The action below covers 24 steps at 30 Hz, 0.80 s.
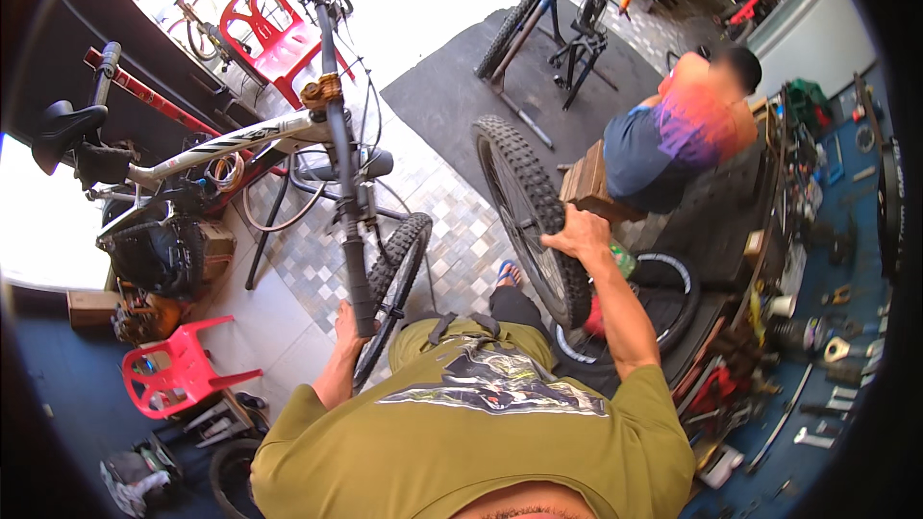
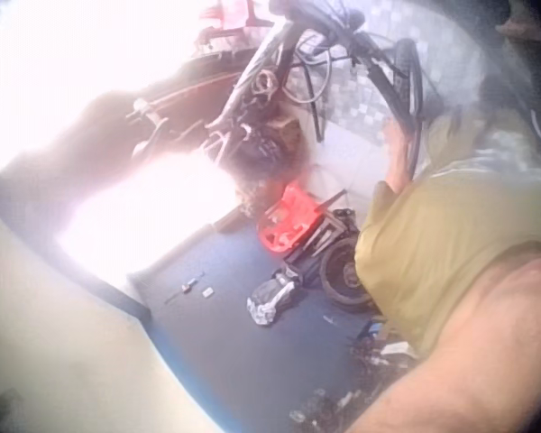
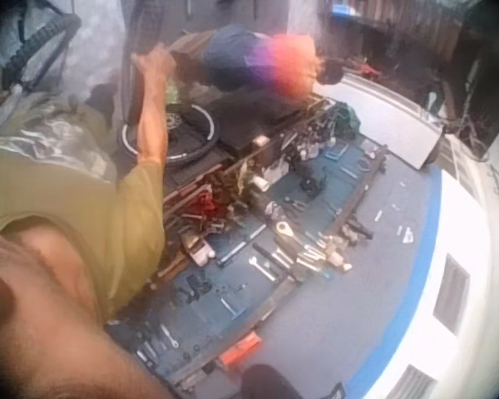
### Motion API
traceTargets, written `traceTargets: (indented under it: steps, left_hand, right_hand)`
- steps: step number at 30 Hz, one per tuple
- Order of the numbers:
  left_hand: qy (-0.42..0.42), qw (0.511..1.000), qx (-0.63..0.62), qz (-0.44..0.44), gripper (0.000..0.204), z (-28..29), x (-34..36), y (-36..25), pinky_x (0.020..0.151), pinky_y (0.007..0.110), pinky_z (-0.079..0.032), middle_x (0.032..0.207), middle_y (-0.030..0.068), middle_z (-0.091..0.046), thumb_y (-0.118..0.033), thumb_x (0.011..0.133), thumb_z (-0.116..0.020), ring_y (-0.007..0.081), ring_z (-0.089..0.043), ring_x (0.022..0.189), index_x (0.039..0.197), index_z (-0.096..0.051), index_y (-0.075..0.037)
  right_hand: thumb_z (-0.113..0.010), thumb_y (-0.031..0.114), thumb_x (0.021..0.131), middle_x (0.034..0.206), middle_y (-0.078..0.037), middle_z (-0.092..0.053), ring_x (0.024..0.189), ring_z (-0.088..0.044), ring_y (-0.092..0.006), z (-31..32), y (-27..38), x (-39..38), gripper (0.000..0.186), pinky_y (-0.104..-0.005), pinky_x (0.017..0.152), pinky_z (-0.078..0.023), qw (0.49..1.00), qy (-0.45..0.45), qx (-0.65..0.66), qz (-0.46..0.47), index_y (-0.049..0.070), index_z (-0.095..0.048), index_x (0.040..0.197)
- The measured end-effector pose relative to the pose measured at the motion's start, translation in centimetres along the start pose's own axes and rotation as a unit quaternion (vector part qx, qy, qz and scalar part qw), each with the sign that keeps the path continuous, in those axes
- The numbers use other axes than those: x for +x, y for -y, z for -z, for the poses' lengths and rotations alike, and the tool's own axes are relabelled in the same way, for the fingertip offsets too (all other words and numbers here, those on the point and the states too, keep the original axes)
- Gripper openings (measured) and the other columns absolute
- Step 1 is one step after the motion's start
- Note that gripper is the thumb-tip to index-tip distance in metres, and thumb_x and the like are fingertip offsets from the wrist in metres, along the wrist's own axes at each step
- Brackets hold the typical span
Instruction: The person adjusts the rear derailleur and cable tension on a bicycle mounted on a repair stand using a small tool. They then walk to a workbench, open a small packet, and handle a bottle before returning to the bike.
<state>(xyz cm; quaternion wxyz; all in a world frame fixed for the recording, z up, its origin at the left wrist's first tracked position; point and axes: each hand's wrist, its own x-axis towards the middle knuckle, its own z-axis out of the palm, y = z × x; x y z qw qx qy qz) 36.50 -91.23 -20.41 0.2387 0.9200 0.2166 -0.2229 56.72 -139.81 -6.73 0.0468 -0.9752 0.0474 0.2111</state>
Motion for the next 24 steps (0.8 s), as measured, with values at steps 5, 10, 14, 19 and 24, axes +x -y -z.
traceTargets:
  steps: [5, 10, 14, 19, 24]
  left_hand:
    - [-0.053, 0.997, 0.038, 0.049, 0.085, -2.1, -0.4, -8.0, 0.102, 0.056, -0.052, 0.127, 0.0298, -0.056, -0.026, 0.068, -0.086, 0.05, -0.058, 0.124, 0.137, -0.043, -0.003]
    - [-0.071, 0.988, -0.019, 0.137, 0.086, -4.8, 1.0, -13.4, 0.1, 0.058, -0.054, 0.131, 0.0273, -0.056, -0.029, 0.069, -0.088, 0.05, -0.061, 0.12, 0.14, -0.044, -0.006]
    - [-0.077, 0.973, -0.089, 0.199, 0.087, -6.8, 3.8, -18.0, 0.099, 0.059, -0.053, 0.128, 0.0279, -0.057, -0.032, 0.068, -0.087, 0.0512, -0.06, 0.119, 0.139, -0.044, -0.006]
    - [-0.063, 0.949, -0.16, 0.264, 0.094, -6.1, 10.7, -23.2, 0.101, 0.061, -0.049, 0.131, 0.0304, -0.056, -0.051, 0.069, -0.088, 0.0533, -0.056, 0.126, 0.139, -0.044, -0.006]
    - [-0.024, 0.932, -0.209, 0.296, 0.108, -1.0, 20.7, -27.2, 0.105, 0.063, -0.047, 0.137, 0.0307, -0.054, -0.07, 0.069, -0.086, 0.0525, -0.055, 0.131, 0.146, -0.041, -0.008]
  right_hand:
    - [-0.082, 0.062, 0.07, 0.11, -0.021, -0.078, 0.107, -0.076, -0.0368, 6.0, -0.2, 11.1, 0.076, -0.0469, 0.094, -0.06, 0.995, -0.031, -0.031, 0.084, 0.005, -0.069, 0.118]
    - [-0.083, 0.062, 0.069, 0.114, -0.019, -0.078, 0.109, -0.076, -0.0347, 12.8, 2.4, 23.5, 0.075, -0.0444, 0.094, -0.06, 0.985, -0.038, -0.079, 0.15, 0.006, -0.072, 0.117]
    - [-0.083, 0.062, 0.067, 0.114, -0.019, -0.079, 0.108, -0.077, -0.032, 16.1, 7.5, 35.3, 0.069, -0.042, 0.093, -0.061, 0.972, -0.021, -0.116, 0.202, 0.004, -0.082, 0.105]
    - [-0.081, 0.064, 0.068, 0.114, -0.016, -0.08, 0.106, -0.077, -0.0299, 20.1, 18.1, 48.3, 0.07, -0.0401, 0.091, -0.061, 0.948, 0.06, -0.176, 0.256, 0.008, -0.082, 0.111]
    - [-0.078, 0.07, 0.071, 0.125, -0.017, -0.077, 0.118, -0.073, -0.0299, 23.4, 28.7, 58.8, 0.078, -0.0424, 0.103, -0.056, 0.916, 0.092, -0.229, 0.315, 0.012, -0.08, 0.124]
